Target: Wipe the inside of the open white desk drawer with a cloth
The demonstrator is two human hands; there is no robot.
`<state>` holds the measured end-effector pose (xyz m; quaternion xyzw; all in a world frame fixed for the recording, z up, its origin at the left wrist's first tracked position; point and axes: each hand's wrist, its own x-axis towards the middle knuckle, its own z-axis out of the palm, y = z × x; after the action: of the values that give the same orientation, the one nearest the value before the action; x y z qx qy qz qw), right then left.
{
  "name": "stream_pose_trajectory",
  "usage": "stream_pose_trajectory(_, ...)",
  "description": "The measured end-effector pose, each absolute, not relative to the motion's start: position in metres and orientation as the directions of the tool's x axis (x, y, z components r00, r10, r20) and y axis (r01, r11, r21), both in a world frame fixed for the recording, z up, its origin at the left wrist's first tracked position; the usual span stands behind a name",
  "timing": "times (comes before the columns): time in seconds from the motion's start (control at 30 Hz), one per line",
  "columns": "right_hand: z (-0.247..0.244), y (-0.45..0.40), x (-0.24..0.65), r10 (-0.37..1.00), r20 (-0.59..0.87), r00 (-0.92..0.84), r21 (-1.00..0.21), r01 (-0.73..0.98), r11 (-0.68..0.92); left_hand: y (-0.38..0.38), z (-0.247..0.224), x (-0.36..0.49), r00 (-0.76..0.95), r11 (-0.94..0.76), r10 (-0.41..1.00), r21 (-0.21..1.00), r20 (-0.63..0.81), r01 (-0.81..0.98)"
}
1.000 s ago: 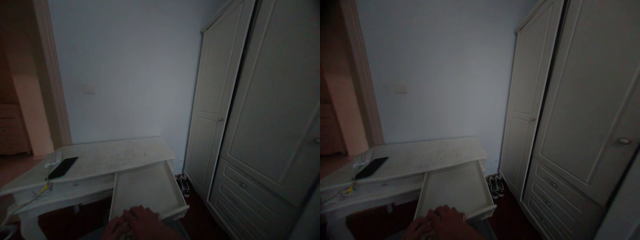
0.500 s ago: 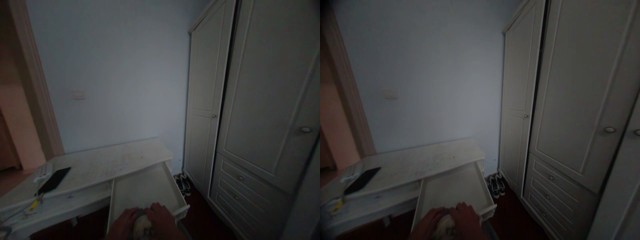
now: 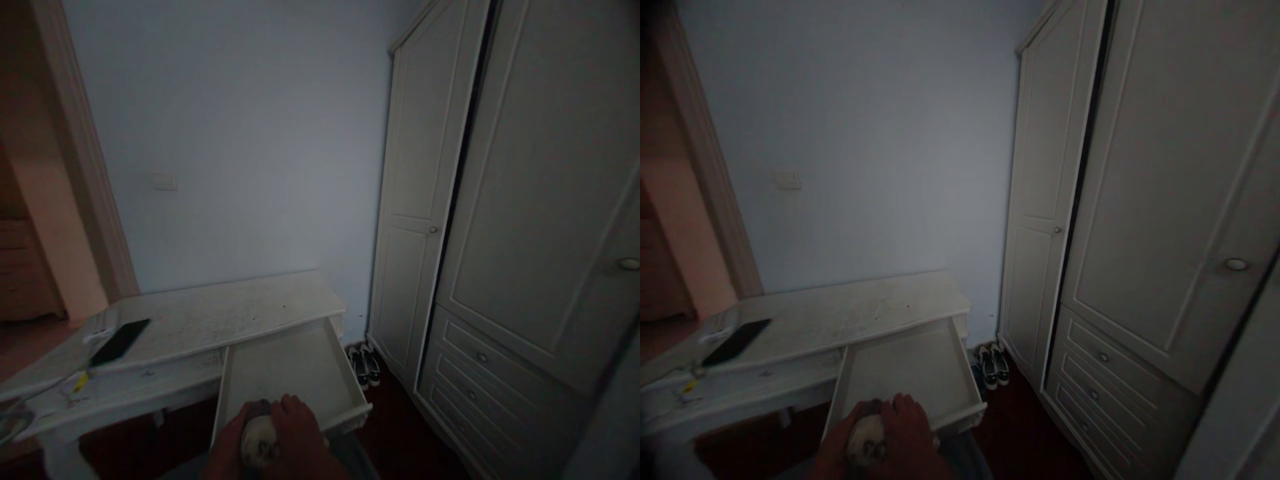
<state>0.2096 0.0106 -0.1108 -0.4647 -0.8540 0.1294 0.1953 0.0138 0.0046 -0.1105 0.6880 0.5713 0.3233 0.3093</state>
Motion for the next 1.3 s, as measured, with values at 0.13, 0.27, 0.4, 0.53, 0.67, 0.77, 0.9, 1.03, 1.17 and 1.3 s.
stream_pose_trajectory(0.13, -0.110, 0.006, 0.229, 0.842, 0.207, -0.499, -0.407, 0.739, 0.538, -0.005, -0.100, 0.016, 0.162, -0.161, 0.984, 0.731, 0.070, 0.663)
stream_pose_trajectory(0.27, -0.080, 0.012, 0.296, 0.893, 0.137, -0.430, -0.376, 0.811, 0.448, -0.012, -0.104, 0.025, 0.151, -0.144, 0.988, 0.454, 0.020, 0.879)
stream_pose_trajectory(0.4, -0.046, 0.025, 0.346, 0.948, 0.031, -0.316, -0.321, 0.895, 0.309, -0.011, -0.118, 0.029, 0.164, -0.194, 0.979, 0.299, 0.125, 0.934)
stream_pose_trajectory(0.53, -0.047, 0.029, 0.333, 0.939, 0.040, -0.340, -0.281, 0.898, 0.338, -0.009, -0.125, 0.030, 0.157, -0.260, 0.940, 0.336, 0.304, 0.905)
stream_pose_trajectory(0.67, -0.073, 0.019, 0.268, 0.900, 0.126, -0.418, -0.332, 0.837, 0.435, -0.009, -0.124, 0.027, 0.116, -0.253, 0.937, 0.408, 0.330, 0.877)
stream_pose_trajectory(0.77, -0.085, 0.010, 0.225, 0.907, 0.165, -0.388, -0.372, 0.827, 0.422, -0.010, -0.124, 0.021, 0.034, -0.170, 0.958, 0.471, 0.285, 0.866)
stream_pose_trajectory(0.9, -0.083, 0.000, 0.216, 0.911, 0.182, -0.370, -0.402, 0.818, 0.412, -0.013, -0.117, 0.018, -0.017, -0.102, 0.973, 0.495, 0.230, 0.863)
stream_pose_trajectory(1.03, -0.073, 0.001, 0.258, 0.920, 0.123, -0.373, -0.399, 0.830, 0.390, -0.013, -0.112, 0.024, 0.029, -0.142, 0.971, 0.476, 0.237, 0.868)
stream_pose_trajectory(1.17, -0.056, 0.010, 0.326, 0.957, 0.079, -0.279, -0.310, 0.905, 0.290, -0.010, -0.121, 0.026, 0.101, -0.239, 0.940, 0.415, 0.327, 0.878)
stream_pose_trajectory(1.3, -0.040, 0.022, 0.392, 0.978, 0.178, -0.109, -0.231, 0.961, 0.149, -0.006, -0.137, 0.024, 0.128, -0.287, 0.912, 0.382, 0.390, 0.879)
